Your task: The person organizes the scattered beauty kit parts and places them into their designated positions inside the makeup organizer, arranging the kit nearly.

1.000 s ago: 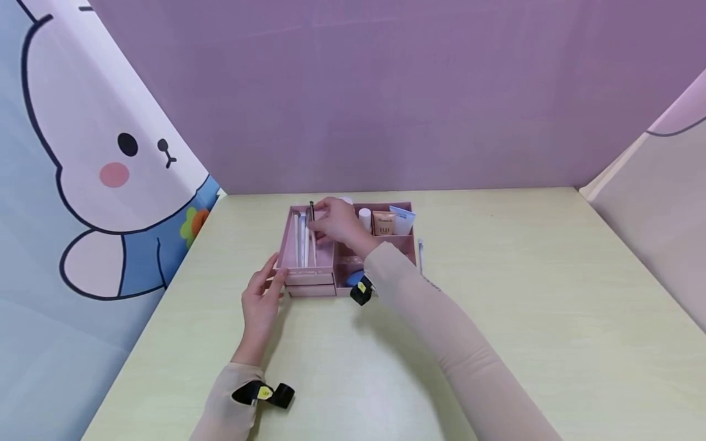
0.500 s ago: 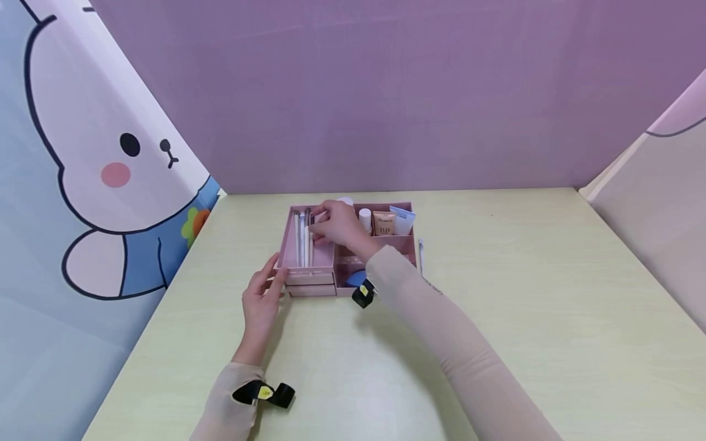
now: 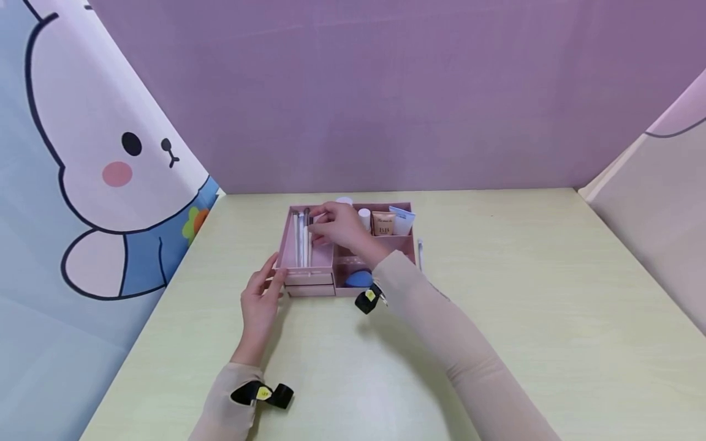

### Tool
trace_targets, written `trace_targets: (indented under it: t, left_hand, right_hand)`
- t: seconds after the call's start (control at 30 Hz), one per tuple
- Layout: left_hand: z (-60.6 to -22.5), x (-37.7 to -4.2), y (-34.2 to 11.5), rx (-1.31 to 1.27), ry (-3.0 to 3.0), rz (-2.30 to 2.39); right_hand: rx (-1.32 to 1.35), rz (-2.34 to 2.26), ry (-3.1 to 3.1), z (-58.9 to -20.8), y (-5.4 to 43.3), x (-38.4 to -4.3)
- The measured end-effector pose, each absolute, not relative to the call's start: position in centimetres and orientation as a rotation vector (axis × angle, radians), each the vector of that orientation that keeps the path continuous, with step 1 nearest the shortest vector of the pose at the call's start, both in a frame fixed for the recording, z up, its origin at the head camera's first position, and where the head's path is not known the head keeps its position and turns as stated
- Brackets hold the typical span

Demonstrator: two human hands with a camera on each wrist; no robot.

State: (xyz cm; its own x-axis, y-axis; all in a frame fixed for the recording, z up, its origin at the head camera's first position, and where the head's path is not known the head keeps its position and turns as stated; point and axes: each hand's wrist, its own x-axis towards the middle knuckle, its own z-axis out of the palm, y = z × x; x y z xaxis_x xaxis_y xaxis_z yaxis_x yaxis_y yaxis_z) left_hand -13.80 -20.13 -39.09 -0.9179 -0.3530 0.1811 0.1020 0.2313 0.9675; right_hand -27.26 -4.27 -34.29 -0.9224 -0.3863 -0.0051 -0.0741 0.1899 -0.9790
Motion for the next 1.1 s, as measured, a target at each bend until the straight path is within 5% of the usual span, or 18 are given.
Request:
trace_targets:
  t: [1.1]
  left_hand:
    - [-42.6,-15.5,-21.7,0.242,-2.139,-1.719]
  right_hand:
    - [-0.451,-1.846,2.168,-35.1,1.3,-24.9]
